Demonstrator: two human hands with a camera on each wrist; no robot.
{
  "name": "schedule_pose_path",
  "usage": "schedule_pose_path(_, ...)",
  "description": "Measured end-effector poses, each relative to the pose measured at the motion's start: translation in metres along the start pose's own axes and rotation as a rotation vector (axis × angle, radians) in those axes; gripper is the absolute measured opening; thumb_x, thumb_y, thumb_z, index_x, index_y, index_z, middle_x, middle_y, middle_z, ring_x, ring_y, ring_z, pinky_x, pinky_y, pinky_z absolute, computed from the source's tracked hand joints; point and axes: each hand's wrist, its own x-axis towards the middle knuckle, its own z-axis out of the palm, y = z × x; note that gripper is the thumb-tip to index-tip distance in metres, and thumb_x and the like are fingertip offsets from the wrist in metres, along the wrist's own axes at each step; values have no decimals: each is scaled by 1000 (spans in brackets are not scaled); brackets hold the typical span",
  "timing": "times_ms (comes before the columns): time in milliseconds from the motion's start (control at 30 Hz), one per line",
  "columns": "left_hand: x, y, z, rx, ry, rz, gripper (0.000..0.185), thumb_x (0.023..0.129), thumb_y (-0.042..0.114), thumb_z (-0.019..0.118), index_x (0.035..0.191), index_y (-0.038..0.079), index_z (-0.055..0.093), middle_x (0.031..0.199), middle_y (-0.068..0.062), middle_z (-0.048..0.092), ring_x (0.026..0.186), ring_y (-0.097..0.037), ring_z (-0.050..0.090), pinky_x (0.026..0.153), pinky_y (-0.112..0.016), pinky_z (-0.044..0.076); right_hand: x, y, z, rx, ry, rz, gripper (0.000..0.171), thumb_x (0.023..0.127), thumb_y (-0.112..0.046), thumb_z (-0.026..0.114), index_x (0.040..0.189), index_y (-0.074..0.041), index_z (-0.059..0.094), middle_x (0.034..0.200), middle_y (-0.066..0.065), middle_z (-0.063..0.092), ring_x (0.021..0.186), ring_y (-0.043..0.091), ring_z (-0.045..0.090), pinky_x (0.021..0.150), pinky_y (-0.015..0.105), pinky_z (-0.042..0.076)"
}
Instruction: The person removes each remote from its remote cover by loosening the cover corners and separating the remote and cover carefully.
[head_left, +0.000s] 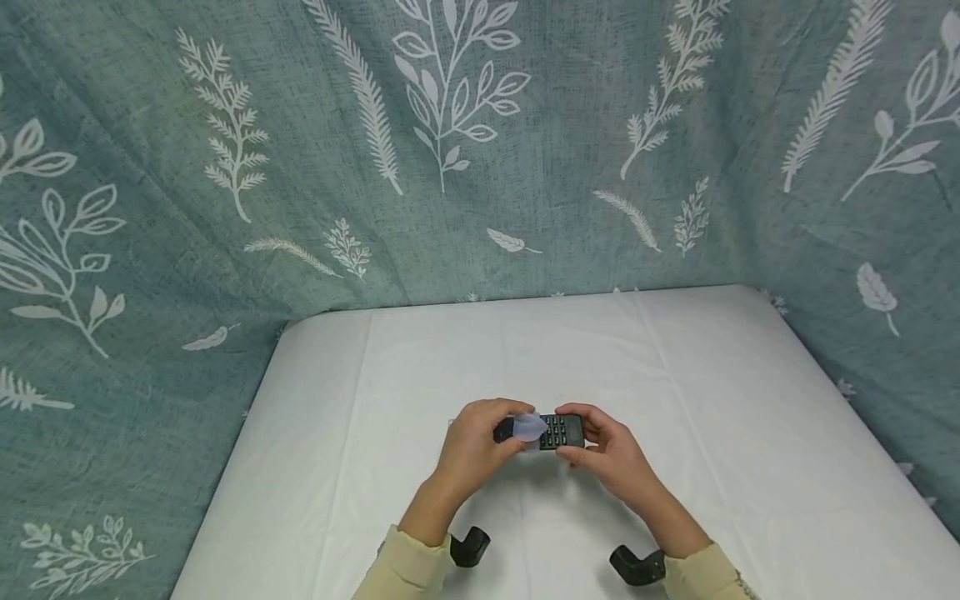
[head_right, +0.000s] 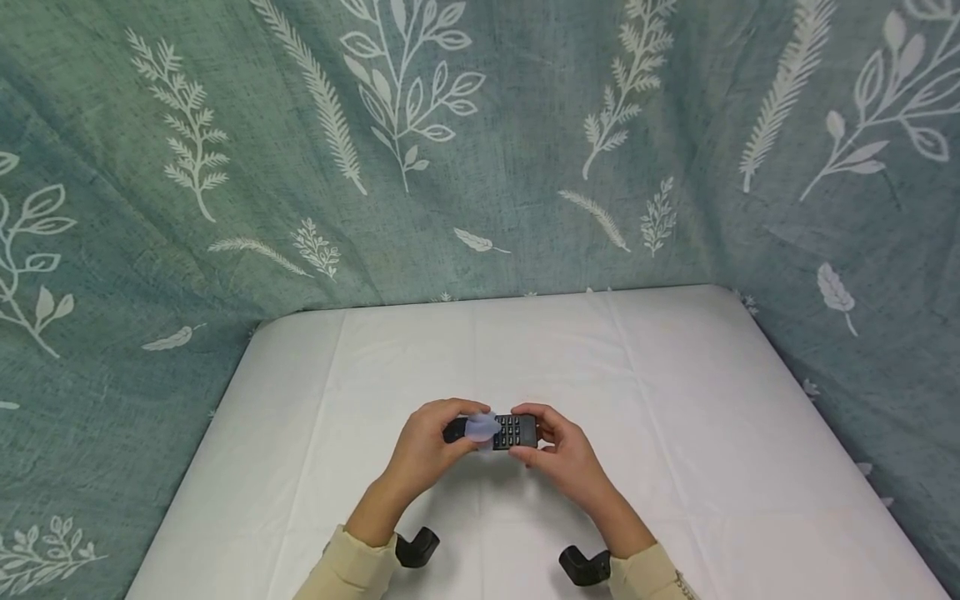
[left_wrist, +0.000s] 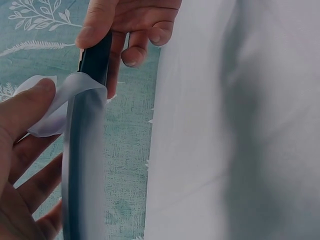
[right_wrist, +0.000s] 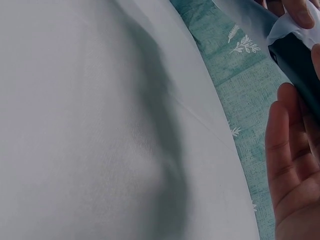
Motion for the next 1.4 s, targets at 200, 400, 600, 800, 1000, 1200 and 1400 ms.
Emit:
schedule_pose_path(200, -4, 0, -1, -17, 25, -22, 34, 80, 18, 84, 113, 18, 73, 113, 6, 75, 107, -15, 68, 95, -37, 55, 0, 0, 0, 2, -1, 12, 52, 88, -10, 76, 136, -7, 54, 120, 15, 65, 90, 9, 67, 67, 30, 59)
schedule_pose_path(400, -8, -4, -3, -25, 50, -62, 32, 83, 19, 82, 113, 20, 73, 113, 8, 75, 106, -12, 69, 93, -38, 56, 0, -1, 0, 4, 0, 19, 53, 88, -11, 76, 136, -8, 54, 122, 17, 63, 93, 9, 68, 69, 30, 60)
schedule_pose_path(600, -9, -8, -6, -78, 63, -98, 29, 84, 19, 81, 112, 19, 73, 113, 6, 76, 106, -11, 70, 91, -37, 57, 0, -2, -1, 3, 5, 21, 53, 88, -11, 76, 136, -8, 53, 123, 18, 63, 94, 10, 67, 69, 29, 59)
schedule_pose_path(800, -12, -13, -10, -72, 79, -121, 31, 84, 20, 81, 113, 21, 73, 113, 6, 75, 105, -11, 70, 89, -35, 58, -1, -3, -3, -7, 29, 52, 55, 87, -12, 77, 136, -8, 54, 125, 21, 62, 95, 11, 68, 70, 30, 59)
schedule_pose_path(1000, -14, -17, -11, -78, 78, -126, 32, 84, 17, 81, 115, 20, 72, 115, 4, 75, 106, -12, 70, 89, -36, 59, -2, -2, -6, -12, 37, 61, 54, 87, -12, 77, 136, -8, 53, 123, 18, 62, 93, 9, 67, 70, 29, 59)
schedule_pose_path(1200, -15, -19, -12, -75, 77, -133, 32, 84, 18, 81, 115, 20, 72, 114, 3, 75, 105, -12, 71, 88, -35, 59, -3, -2, -8, -4, 37, 60, 55, 87, -11, 77, 136, -7, 53, 122, 12, 63, 93, 9, 66, 69, 28, 58)
schedule_pose_path(1400, -17, -21, -14, -78, 77, -134, 32, 85, 20, 81, 116, 20, 71, 115, 4, 75, 105, -11, 70, 89, -36, 58, -3, -3, -7, -14, 43, 66, 55, 87, -11, 77, 137, -6, 53, 123, 15, 63, 94, 9, 66, 69, 28, 58)
